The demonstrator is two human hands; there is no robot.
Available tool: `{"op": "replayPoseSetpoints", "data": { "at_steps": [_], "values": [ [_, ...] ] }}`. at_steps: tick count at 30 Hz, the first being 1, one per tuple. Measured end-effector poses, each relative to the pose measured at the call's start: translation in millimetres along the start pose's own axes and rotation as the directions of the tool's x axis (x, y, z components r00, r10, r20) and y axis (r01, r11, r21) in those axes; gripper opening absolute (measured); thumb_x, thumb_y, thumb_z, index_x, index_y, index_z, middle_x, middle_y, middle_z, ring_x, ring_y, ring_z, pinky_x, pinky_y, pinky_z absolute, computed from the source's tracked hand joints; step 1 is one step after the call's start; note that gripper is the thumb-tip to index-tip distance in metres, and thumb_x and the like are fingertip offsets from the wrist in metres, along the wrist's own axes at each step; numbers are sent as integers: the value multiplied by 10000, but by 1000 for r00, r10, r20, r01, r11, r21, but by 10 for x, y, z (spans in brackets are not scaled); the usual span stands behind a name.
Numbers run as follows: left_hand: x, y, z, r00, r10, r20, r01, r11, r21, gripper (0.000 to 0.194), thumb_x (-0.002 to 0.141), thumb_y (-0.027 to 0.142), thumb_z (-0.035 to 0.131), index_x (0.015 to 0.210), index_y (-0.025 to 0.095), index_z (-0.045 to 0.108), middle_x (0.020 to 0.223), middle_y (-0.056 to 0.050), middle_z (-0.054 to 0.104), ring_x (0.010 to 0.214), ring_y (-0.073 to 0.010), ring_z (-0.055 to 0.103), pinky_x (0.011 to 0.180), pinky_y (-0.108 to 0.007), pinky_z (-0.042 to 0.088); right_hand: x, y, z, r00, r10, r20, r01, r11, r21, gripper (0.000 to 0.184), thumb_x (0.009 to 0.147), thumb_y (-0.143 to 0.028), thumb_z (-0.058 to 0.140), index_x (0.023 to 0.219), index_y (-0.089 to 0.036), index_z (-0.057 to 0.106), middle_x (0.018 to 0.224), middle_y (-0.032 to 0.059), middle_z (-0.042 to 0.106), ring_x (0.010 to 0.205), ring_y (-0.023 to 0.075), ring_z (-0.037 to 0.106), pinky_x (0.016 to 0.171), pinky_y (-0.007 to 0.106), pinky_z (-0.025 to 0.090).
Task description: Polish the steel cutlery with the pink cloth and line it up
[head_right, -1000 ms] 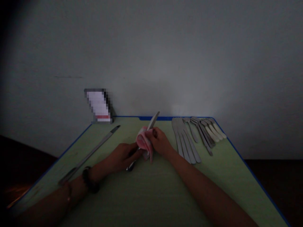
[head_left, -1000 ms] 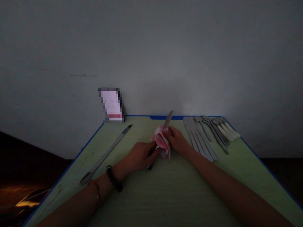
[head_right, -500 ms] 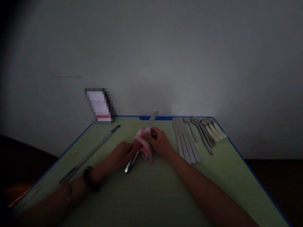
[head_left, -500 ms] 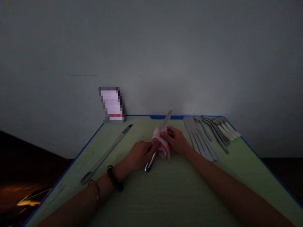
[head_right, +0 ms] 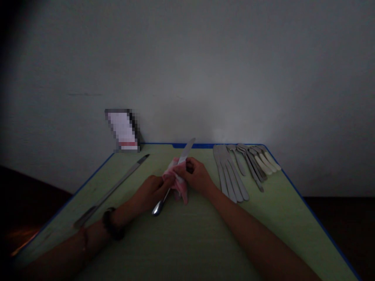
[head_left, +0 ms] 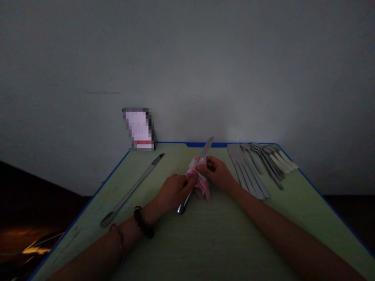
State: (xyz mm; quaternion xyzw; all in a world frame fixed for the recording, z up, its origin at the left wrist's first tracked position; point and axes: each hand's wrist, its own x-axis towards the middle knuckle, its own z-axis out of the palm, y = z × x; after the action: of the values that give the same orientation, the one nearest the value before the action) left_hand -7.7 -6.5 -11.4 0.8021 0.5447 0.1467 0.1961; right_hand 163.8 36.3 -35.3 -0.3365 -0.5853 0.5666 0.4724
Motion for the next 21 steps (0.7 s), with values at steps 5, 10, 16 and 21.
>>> {"op": "replayPoseSetpoints", "data": {
  "at_steps": [5,10,16,21],
  "values": [
    [-8,-1,-9,1000,-7,20,7,1000,-21,625,945,479,223,617,135,630,493,-13,499,462,-104,442,474,-214,266,-6,0,-8,999,-7,32,6,1000,19,306,676,-332,742,875,-192,557,829,22,670,748,153,639,690,278,504],
    [-21,9,-51,999,19,46,-16,997,-77,655,938,505,213,663,137,679,504,-11,500,477,-108,448,478,-209,281,-20,-42,11,999,-3,41,2,1000,23,353,663,-345,750,904,-192,542,843,25,662,758,155,634,707,286,502],
    [-35,11,-61,998,19,58,-12,994,-113,669,934,521,211,675,137,694,487,-9,503,471,-108,444,479,-206,291,-27,-59,24,999,1,49,-1,1000,4,352,652,-331,756,873,-185,524,827,22,649,743,149,622,690,284,502],
    [-17,3,-38,999,7,36,-4,996,-89,646,945,484,202,609,140,634,472,-7,486,462,-108,452,470,-208,287,-26,-57,24,998,-9,59,8,1000,15,340,659,-325,751,887,-192,537,825,20,649,763,153,628,706,286,505]
  ]
}}
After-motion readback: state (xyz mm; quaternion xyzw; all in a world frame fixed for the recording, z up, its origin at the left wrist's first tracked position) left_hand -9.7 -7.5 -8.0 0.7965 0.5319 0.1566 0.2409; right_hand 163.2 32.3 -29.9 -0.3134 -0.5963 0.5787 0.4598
